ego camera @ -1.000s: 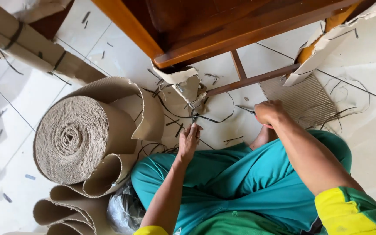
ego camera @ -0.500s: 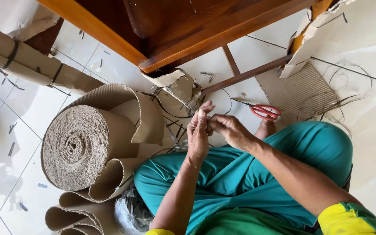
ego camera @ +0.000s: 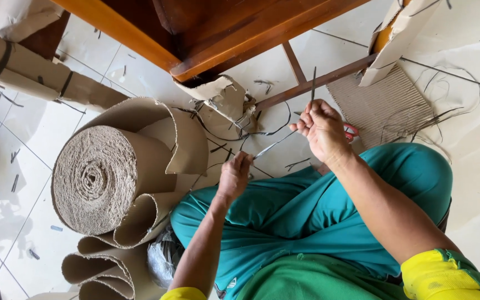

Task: Wrapping a wooden chair leg with corrugated cardboard and securing it with string for protection.

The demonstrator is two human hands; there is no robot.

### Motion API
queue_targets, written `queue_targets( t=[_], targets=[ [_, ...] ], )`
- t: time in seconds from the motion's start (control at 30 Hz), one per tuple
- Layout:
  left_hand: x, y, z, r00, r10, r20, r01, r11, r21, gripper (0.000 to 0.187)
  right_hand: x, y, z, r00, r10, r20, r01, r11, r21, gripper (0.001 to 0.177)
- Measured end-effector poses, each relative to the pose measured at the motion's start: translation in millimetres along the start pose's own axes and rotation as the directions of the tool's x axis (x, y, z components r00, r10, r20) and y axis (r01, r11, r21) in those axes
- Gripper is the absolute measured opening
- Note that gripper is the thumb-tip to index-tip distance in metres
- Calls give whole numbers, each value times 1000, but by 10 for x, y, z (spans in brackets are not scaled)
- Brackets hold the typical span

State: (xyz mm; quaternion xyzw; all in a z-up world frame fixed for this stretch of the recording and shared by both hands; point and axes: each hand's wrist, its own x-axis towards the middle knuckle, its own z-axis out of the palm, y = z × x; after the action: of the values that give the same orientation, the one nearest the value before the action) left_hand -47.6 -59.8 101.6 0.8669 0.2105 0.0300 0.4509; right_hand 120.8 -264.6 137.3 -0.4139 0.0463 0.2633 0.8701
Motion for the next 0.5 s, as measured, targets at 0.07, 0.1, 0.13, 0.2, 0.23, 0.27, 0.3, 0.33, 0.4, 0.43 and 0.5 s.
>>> queue_targets(
  t=[0.07,0.1,0.13,0.2,0.23,0.27,0.3,0.33,0.4,0.43,0.5],
  targets=[
    [4,-250,-93,1000,9,-18,-6,991,133,17,3,23,-19,1000,8,-9,-8,1000,-18,21],
    [54,-408,-153,996,-43,-79,57,981,185,23,8,24,-12,1000,-5,-21,4,1000,-22,20],
    [100,-559,-214,986,-91,-142,123,965,233,30,11,19,-5,999,-18,-33,17,999,-27,20],
    [103,-463,-317,977,-54,-207,82,988,129,29,28,67,17,996,-71,-44,67,994,-89,21],
    [115,-409,-352,963,-25,-268,33,999,24,44,41,78,16,990,-126,-59,116,981,-153,21],
    [211,-94,-396,963,-23,-270,31,999,24,44,39,66,154,990,-128,-57,118,981,-154,21],
    [264,208,-432,956,52,-289,-102,982,-160,66,6,75,278,983,-180,-25,166,949,-266,20],
    [320,510,-469,939,121,-323,-232,914,-334,90,-30,83,402,974,-227,12,215,903,-373,21],
    [620,593,-447,940,141,-311,-263,879,-398,92,112,332,574,951,-285,124,310,842,-442,22],
    [805,656,-460,939,169,-299,-296,838,-458,94,213,437,685,911,-335,240,411,767,-492,24],
    [861,991,-590,953,166,-254,-263,870,-417,52,388,604,935,901,-333,278,431,762,-483,22]
  ],
)
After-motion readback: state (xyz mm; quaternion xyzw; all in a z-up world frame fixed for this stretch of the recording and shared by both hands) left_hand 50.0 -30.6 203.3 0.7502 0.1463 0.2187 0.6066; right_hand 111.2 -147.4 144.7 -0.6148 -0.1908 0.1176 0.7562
